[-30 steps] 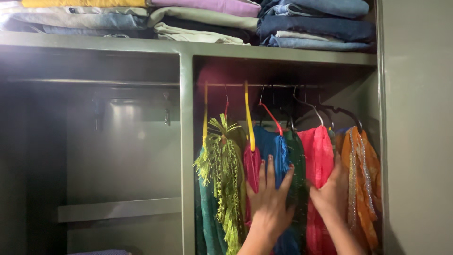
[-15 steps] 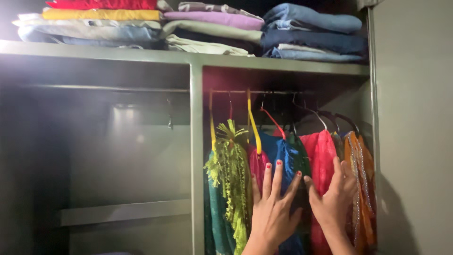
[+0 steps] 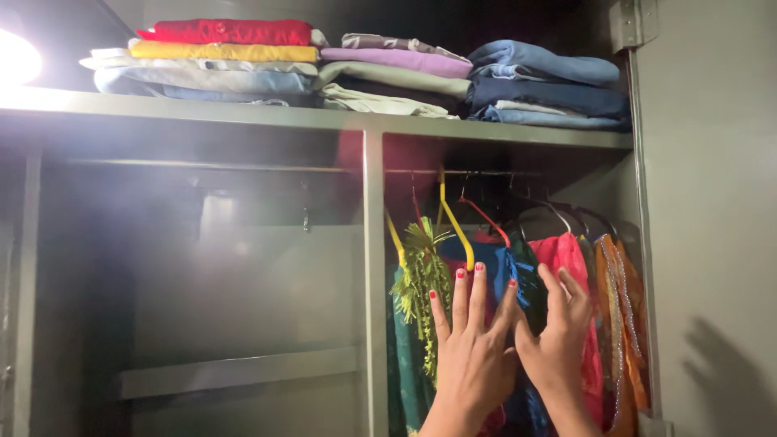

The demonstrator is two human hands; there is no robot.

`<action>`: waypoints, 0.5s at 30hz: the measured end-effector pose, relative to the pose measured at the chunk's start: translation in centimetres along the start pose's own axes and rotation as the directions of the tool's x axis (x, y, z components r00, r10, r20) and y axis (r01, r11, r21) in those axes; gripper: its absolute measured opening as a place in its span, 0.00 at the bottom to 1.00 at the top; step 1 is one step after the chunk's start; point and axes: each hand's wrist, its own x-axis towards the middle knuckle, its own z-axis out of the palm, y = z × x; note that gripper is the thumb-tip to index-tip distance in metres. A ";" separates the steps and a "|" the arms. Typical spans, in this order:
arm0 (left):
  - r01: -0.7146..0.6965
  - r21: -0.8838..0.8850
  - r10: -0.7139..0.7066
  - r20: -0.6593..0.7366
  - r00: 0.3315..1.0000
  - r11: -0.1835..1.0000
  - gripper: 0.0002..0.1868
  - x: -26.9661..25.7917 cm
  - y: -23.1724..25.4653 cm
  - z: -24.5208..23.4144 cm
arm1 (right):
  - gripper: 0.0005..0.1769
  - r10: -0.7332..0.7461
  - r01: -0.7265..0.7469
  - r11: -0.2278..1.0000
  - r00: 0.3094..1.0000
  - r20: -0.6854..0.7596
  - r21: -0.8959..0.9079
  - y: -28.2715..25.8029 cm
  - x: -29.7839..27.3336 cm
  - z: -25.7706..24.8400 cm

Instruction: The person folds a green garment on a bed, places it on a hanger, and hangs it in a closet. They repeat the process with a dark green garment, folding it, placing it on a hanger, and hanging it in the closet.

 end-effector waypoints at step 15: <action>0.082 -0.081 -0.076 0.077 0.994 0.993 0.44 -2.5 1.6 -8.2 | 0.31 -0.028 0.018 0.999 0.979 0.201 0.049 -7.7 -1.3 -4.0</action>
